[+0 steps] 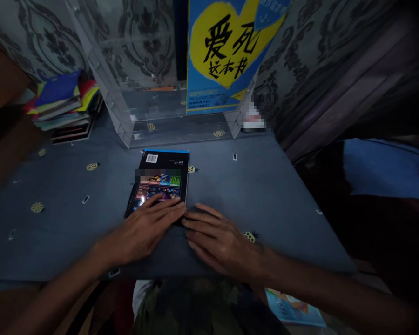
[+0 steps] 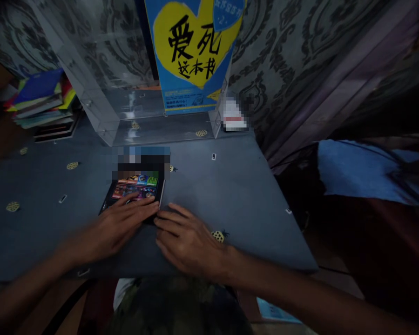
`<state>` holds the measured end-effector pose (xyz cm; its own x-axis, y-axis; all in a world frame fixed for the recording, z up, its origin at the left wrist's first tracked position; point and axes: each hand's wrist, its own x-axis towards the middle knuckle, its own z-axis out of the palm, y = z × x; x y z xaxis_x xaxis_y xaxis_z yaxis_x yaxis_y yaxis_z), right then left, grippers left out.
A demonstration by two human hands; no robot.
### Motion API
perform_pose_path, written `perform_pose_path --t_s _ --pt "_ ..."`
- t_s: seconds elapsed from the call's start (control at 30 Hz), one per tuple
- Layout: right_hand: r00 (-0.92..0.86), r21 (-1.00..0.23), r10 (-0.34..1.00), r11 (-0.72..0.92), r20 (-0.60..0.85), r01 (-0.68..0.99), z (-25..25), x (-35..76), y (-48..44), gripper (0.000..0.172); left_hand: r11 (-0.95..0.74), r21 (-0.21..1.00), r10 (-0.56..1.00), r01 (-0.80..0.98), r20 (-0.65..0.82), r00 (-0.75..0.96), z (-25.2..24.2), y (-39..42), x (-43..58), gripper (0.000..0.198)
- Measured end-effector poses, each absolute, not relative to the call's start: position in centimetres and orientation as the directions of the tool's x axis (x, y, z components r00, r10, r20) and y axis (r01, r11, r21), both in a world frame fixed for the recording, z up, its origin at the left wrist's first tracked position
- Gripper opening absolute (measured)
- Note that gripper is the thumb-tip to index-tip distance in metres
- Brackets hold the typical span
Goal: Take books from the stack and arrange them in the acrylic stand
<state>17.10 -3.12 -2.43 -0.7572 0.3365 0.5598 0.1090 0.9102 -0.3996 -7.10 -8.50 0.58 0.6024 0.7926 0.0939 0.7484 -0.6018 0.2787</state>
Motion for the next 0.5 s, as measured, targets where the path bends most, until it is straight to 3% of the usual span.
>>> perform_pose_path --t_s 0.13,0.23,0.5 --pt "-0.725 -0.569 0.437 0.819 0.532 0.076 -2.1 17.2 -2.4 0.018 -0.597 0.264 0.8 0.757 0.125 0.587 0.0 -10.5 -6.9 0.071" --pt "-0.687 -0.622 0.517 0.774 0.511 0.12 -1.8 17.0 -1.6 0.023 -0.603 0.231 0.797 0.763 0.145 0.586 -0.6 -11.5 -6.6 0.074" --pt "-0.887 -0.372 0.337 0.904 0.315 0.212 -2.6 15.8 -1.1 0.045 -0.584 0.18 0.807 0.791 0.232 0.543 -2.0 -12.3 -5.9 0.051"
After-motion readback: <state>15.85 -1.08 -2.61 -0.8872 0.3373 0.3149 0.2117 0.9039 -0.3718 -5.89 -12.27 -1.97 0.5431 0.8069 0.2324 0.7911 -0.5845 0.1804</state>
